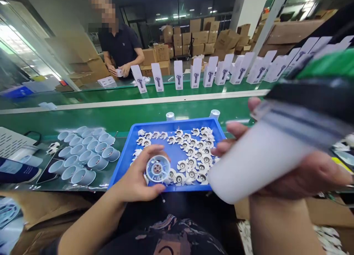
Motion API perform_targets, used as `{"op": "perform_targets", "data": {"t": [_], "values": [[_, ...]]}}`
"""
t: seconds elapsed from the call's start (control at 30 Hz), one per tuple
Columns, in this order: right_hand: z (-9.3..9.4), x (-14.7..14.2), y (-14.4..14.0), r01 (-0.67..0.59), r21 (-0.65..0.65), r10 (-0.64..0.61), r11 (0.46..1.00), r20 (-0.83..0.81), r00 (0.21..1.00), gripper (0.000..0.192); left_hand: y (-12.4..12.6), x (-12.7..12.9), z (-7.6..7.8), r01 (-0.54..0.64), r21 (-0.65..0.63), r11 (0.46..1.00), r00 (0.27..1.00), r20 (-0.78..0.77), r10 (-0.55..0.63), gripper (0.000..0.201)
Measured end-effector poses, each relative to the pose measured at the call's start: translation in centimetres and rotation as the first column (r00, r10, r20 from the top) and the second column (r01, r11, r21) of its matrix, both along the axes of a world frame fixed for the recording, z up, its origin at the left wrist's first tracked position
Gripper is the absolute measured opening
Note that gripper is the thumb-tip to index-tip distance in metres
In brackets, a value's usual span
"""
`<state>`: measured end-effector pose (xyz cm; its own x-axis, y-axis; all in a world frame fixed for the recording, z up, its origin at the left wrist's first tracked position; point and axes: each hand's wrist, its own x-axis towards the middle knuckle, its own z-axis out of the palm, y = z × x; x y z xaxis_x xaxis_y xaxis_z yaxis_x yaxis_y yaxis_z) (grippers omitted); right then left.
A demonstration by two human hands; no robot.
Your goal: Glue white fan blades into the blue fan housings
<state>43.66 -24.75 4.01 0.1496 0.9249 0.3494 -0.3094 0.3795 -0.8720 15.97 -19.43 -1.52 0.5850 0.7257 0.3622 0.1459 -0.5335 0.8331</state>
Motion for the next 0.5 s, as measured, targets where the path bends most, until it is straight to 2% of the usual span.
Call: {"op": "perform_targets", "data": {"t": [0.03,0.1,0.2,0.3,0.5], "values": [[0.9,-1.4,0.5,-0.064,0.035,0.068,0.997,-0.125,0.99,0.071,-0.4,1.0,0.4,0.009,0.056,0.998,0.997,-0.074,-0.005,0.078],[2.6,-3.9,1.1,-0.15,0.095,0.169,0.984,-0.243,0.955,0.065,-1.0,2.6,1.4,0.028,0.155,0.988,0.99,-0.142,-0.006,0.077],[4.2,-6.3,1.5,-0.121,0.125,0.146,0.985,-0.223,0.964,0.055,-1.8,4.1,2.5,0.039,0.245,0.969,0.992,-0.129,-0.007,0.064],[4.4,-6.8,1.2,-0.047,0.146,0.073,0.988,-0.177,0.981,0.055,-2.2,4.6,2.9,0.04,0.264,0.964,0.994,-0.106,-0.012,0.055],[3.4,-5.9,0.6,-0.04,0.133,0.062,0.99,-0.162,0.985,0.051,-2.2,5.1,2.8,0.063,0.285,0.956,0.994,-0.102,-0.035,0.048]]}}
